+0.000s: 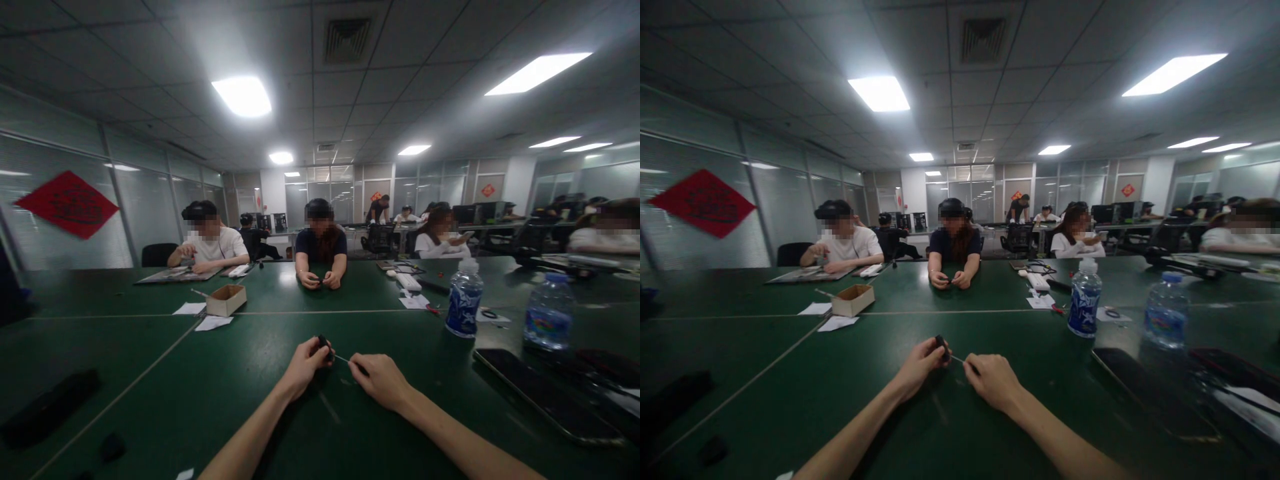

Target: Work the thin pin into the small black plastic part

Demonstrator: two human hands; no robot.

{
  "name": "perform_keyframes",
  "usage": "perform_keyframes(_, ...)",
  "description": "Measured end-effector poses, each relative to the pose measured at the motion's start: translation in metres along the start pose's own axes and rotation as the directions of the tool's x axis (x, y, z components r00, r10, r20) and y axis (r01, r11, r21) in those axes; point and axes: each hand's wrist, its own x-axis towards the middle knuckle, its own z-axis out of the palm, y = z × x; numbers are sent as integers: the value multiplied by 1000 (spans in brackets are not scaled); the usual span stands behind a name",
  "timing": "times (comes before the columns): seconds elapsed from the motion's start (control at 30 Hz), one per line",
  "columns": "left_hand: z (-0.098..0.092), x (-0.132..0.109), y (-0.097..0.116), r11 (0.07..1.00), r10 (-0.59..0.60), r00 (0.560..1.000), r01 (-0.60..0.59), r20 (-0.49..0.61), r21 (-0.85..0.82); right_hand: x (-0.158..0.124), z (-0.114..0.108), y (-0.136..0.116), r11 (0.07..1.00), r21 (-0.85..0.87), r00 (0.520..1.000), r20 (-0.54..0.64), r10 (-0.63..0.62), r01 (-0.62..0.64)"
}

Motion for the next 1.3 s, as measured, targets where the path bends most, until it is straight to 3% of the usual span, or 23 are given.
perform_keyframes(1.3, -3, 3, -5, 999, -18, 1000, 17, -14, -37, 0, 3, 3, 999, 30, 1000, -22, -17, 18)
